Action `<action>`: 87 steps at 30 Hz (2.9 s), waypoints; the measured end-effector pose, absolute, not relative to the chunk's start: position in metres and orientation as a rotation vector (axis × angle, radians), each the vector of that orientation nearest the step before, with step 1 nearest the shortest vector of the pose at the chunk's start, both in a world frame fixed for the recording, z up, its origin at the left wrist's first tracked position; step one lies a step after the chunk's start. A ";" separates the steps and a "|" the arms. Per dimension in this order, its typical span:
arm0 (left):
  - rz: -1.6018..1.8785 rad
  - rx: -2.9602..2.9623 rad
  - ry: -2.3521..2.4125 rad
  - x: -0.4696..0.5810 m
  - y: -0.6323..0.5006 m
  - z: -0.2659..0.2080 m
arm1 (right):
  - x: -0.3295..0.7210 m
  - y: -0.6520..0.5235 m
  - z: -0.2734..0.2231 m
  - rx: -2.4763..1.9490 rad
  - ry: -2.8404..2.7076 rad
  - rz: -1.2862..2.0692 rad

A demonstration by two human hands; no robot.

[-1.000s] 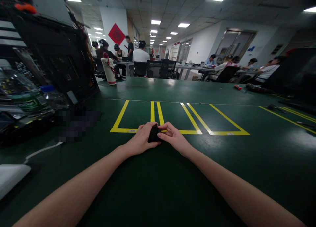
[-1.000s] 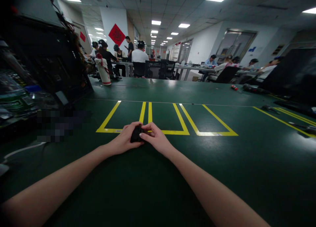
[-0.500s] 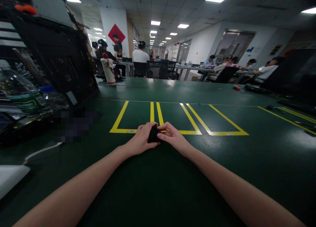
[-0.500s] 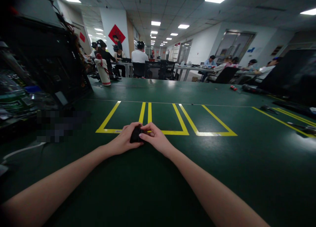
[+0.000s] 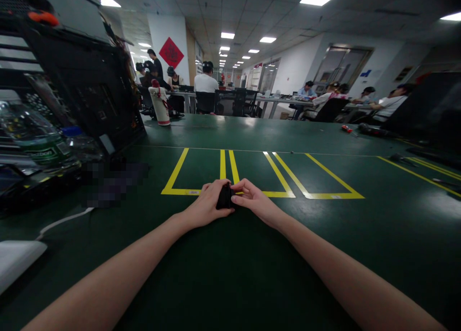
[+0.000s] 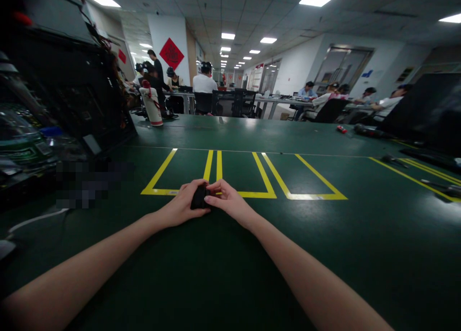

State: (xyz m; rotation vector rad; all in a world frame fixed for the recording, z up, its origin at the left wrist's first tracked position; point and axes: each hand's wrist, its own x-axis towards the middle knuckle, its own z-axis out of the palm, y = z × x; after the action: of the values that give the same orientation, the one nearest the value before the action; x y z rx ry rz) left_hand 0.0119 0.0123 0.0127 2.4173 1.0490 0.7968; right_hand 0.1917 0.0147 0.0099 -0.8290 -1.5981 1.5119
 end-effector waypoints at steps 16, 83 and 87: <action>0.770 2.423 1.042 0.012 0.010 0.016 | 0.191 0.013 0.012 -0.844 -1.586 1.528; 0.814 2.426 1.061 0.014 0.013 0.010 | 0.191 0.015 0.007 -0.798 -1.609 1.496; 0.798 2.433 1.050 0.013 0.012 0.013 | 0.189 0.014 0.008 -0.863 -1.609 1.450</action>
State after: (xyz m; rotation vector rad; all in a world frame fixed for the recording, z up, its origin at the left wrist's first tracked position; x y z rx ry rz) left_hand 0.0130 0.0121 0.0126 2.4327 1.0498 0.7983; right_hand 0.1891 0.0143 0.0075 -0.8629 -1.6089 1.4499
